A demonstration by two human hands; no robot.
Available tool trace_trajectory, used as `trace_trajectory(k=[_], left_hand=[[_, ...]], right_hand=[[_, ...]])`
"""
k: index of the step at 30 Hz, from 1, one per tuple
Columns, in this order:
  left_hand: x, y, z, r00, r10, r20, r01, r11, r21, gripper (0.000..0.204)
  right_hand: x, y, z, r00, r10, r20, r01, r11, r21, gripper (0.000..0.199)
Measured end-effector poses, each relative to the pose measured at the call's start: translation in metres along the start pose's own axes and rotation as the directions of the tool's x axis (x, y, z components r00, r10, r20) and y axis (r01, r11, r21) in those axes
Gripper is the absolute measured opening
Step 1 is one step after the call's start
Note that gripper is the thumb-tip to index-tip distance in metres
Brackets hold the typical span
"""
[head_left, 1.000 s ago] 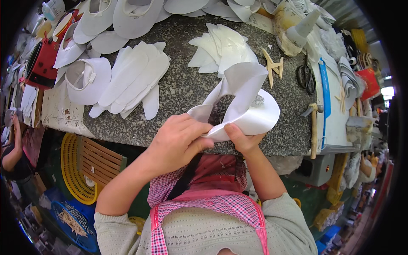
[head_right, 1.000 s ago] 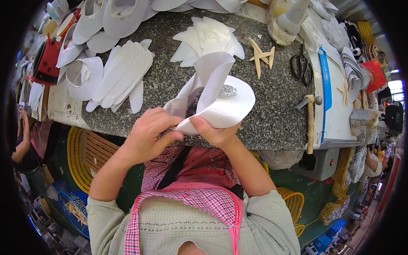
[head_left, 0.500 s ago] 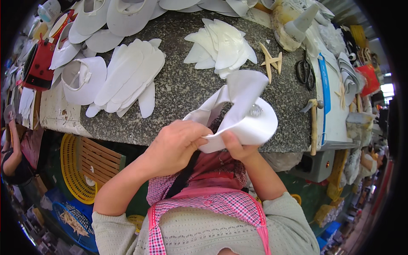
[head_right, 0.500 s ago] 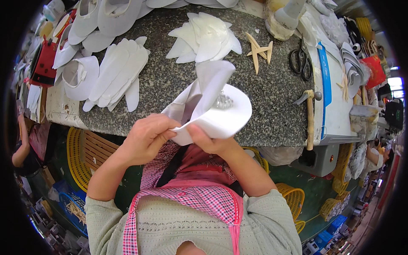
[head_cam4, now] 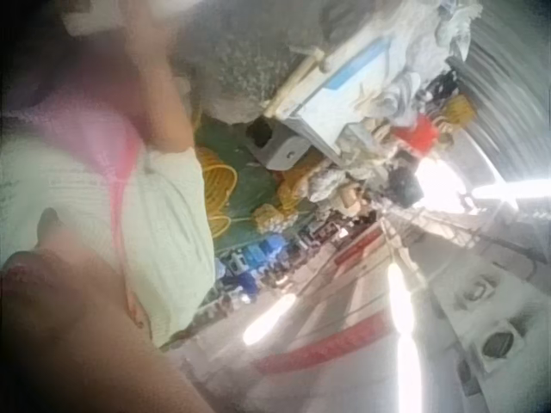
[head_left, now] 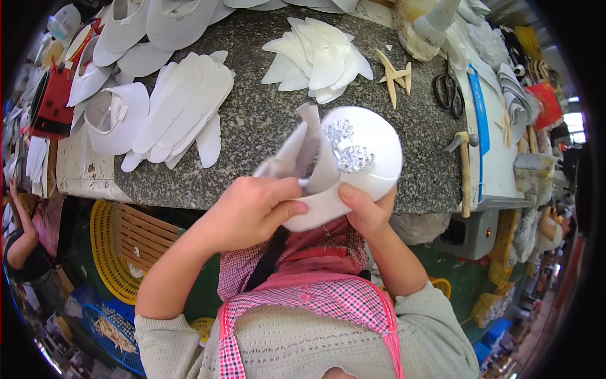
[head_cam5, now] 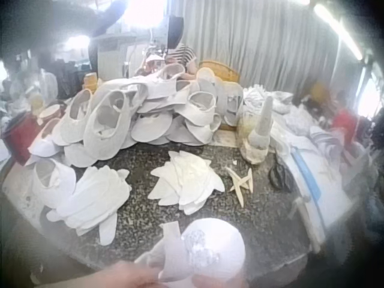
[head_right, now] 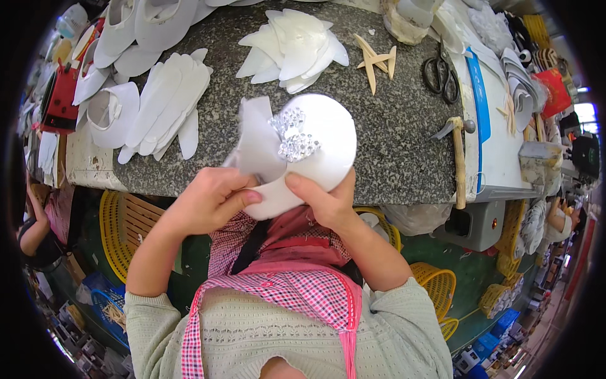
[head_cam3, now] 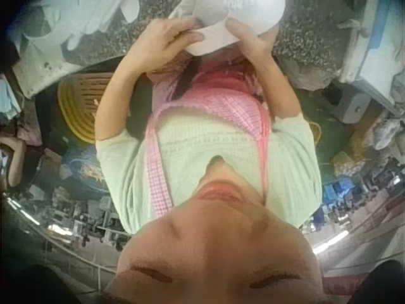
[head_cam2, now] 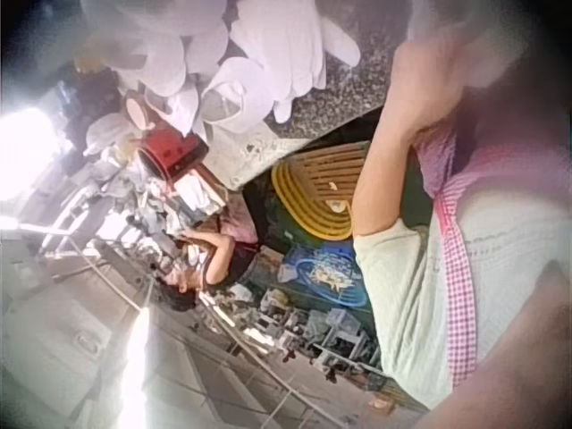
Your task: The person assembles shoe uppers by taking shoe uppers and stiffener inserts from the workbench, positioning the inserts inside the toe sections, and pressing the materials together by hand.
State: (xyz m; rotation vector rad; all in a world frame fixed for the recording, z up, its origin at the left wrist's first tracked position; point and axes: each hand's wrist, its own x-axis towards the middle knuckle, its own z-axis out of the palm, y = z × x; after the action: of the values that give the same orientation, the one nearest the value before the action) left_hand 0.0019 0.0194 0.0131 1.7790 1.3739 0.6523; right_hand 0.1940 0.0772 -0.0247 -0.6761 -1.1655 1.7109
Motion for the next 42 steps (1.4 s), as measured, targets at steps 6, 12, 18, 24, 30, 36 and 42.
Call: trace_trajectory(k=[6, 12, 18, 24, 30, 36, 42], left_hand=[[0.007, -0.009, -0.004, 0.99, -0.134, -0.036, 0.114, 0.933, -0.34, 0.02], [0.009, -0.021, 0.006, 0.928, -0.151, -0.34, 0.076, 0.971, -0.225, 0.01], [0.011, 0.005, 0.025, 0.559, 0.515, -0.65, -0.354, 0.857, 0.375, 0.018], [0.019, -0.002, 0.041, 0.791, 0.213, -0.574, -0.151, 0.976, 0.155, 0.02], [0.02, 0.001, 0.023, 0.946, 0.134, -0.296, -0.085, 0.981, 0.173, 0.022], [0.026, 0.005, 0.044, 0.696, 0.372, -0.614, -0.215, 0.924, 0.317, 0.032], [0.033, 0.006, 0.048, 0.724, 0.301, -0.621, -0.198, 0.953, 0.23, 0.019]], right_hand=[[0.005, 0.012, -0.009, 0.991, 0.005, 0.131, 0.003, 0.998, -0.065, 0.045], [0.008, 0.017, -0.008, 0.992, 0.1, -0.073, -0.087, 0.983, 0.165, 0.05], [0.012, 0.017, -0.006, 0.999, 0.035, -0.039, -0.027, 0.981, 0.19, 0.047], [0.013, 0.005, 0.009, 0.98, -0.193, -0.051, 0.18, 0.965, -0.193, 0.03], [0.03, -0.005, -0.014, 0.981, 0.194, -0.031, -0.187, 0.97, 0.156, 0.036], [0.017, 0.001, 0.006, 0.977, 0.141, -0.162, -0.093, 0.957, 0.275, 0.037], [0.013, 0.017, -0.024, 0.919, -0.393, -0.006, 0.379, 0.889, -0.257, 0.04]])
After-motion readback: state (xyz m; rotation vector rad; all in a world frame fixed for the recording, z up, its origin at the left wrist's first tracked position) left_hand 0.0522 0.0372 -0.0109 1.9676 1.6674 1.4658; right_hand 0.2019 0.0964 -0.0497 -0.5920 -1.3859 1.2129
